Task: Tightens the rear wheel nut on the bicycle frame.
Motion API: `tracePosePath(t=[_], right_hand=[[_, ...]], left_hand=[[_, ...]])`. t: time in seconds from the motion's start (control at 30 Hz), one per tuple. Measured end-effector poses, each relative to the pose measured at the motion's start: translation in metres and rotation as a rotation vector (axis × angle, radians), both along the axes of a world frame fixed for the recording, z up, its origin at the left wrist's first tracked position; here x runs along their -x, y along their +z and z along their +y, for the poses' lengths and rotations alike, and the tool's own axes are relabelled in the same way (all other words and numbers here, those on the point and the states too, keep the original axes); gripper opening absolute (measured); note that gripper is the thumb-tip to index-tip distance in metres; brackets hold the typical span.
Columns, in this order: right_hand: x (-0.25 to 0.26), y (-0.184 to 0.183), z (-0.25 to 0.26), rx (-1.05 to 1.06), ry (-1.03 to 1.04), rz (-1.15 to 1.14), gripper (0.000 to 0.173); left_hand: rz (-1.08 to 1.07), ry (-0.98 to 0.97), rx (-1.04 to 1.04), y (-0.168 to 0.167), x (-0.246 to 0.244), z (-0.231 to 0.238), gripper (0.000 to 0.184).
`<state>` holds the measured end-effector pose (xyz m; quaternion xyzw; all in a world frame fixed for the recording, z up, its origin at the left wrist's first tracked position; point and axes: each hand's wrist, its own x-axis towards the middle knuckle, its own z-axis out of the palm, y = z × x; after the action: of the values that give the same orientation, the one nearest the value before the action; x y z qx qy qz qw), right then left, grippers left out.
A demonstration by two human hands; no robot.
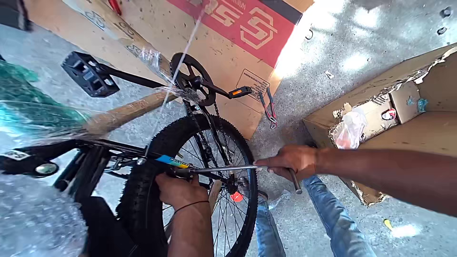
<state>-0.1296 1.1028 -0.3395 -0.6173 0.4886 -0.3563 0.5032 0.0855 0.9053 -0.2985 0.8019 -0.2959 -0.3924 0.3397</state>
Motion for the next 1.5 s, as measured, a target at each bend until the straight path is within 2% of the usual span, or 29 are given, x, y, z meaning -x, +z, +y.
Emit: tracePosePath(t=[0.1,0.13,0.17,0.2,0.3,0.33,0.4,0.47,0.53,0.63,0.67,0.77,0.83,0.9,0.93,0.97,1.03,1.1,1.17,1.23,1.3,1.4,1.5], right_hand=[[-0.011,0.004,0.003,-0.142,-0.095,-0.196,0.037],[-0.005,0.007,0.0,-0.184,-0.106,-0.192,0.034],[0.003,0.009,-0.004,-0.193,-0.114,-0.092,0.03],[0.009,0.012,-0.006,-0.177,-0.111,0.114,0.03],[0.016,0.036,-0.011,-0.273,-0.058,0.728,0.059],[0.015,0.043,-0.012,-0.266,-0.071,0.828,0.063],[0.013,0.052,-0.012,-0.139,-0.084,0.878,0.058],[0.01,0.057,-0.011,-0.003,0.015,0.737,0.045],[0.002,0.049,-0.003,0.008,0.095,0.558,0.039],[-0.007,0.035,0.007,-0.208,-0.006,-0.05,0.035],[-0.009,0.034,0.007,-0.265,-0.07,-0.171,0.035],[-0.005,0.039,0.003,-0.371,-0.148,-0.271,0.033],[0.003,0.043,-0.002,-0.271,-0.057,-0.073,0.03],[0.009,0.049,-0.009,0.061,0.047,0.479,0.03],[0.01,0.05,-0.009,0.229,0.028,0.741,0.033],[0.011,0.054,-0.009,0.279,-0.025,0.938,0.032],[0.013,0.06,-0.012,0.151,-0.174,1.136,0.029],[0.012,0.06,-0.015,-0.033,-0.248,1.146,0.037],[0.01,0.055,-0.011,-0.107,-0.178,1.021,0.037],[0.002,0.053,-0.001,-0.083,-0.063,0.91,0.03],[-0.004,0.048,0.009,0.013,-0.002,0.77,0.031],[-0.005,0.047,0.011,-0.043,-0.111,0.546,0.042],[0.003,0.064,0.001,-0.27,-0.24,0.889,0.059]], left_hand=[[0.047,-0.016,-0.015,0.006,-0.005,-0.002,0.043],[0.059,-0.017,-0.021,0.006,-0.005,-0.002,0.043],[0.069,-0.017,-0.021,0.005,-0.005,-0.001,0.043],[0.072,-0.015,-0.018,0.003,-0.005,-0.002,0.042],[0.077,-0.012,-0.011,0.001,-0.009,-0.002,0.042],[0.09,-0.01,-0.006,-0.001,-0.012,-0.002,0.04],[0.189,-0.042,0.008,-0.003,-0.022,-0.001,0.034],[0.33,-0.135,0.006,-0.003,-0.037,0.004,0.039],[0.389,-0.189,0.008,-0.005,-0.045,0.007,0.044],[0.245,-0.168,-0.004,-0.004,-0.039,0.008,0.044],[0.195,-0.156,-0.023,-0.002,-0.034,0.007,0.045],[0.157,-0.111,-0.106,0.004,-0.025,0.0,0.044],[0.167,-0.091,-0.147,0.009,-0.023,-0.001,0.044],[0.155,-0.081,-0.155,0.011,-0.022,-0.002,0.045],[0.144,-0.069,-0.145,0.01,-0.021,-0.001,0.044],[0.143,-0.057,-0.129,0.009,-0.02,0.0,0.043],[0.166,-0.045,-0.087,0.003,-0.019,0.0,0.042],[0.284,-0.067,-0.063,0.0,-0.028,0.001,0.036],[0.406,-0.093,-0.078,0.0,-0.039,0.001,0.033],[0.374,-0.132,-0.108,0.001,-0.041,0.0,0.035],[0.307,-0.143,-0.111,0.0,-0.037,0.0,0.036],[0.237,-0.094,-0.085,-0.001,-0.032,0.001,0.035],[0.219,-0.087,-0.07,-0.001,-0.032,0.001,0.035]])
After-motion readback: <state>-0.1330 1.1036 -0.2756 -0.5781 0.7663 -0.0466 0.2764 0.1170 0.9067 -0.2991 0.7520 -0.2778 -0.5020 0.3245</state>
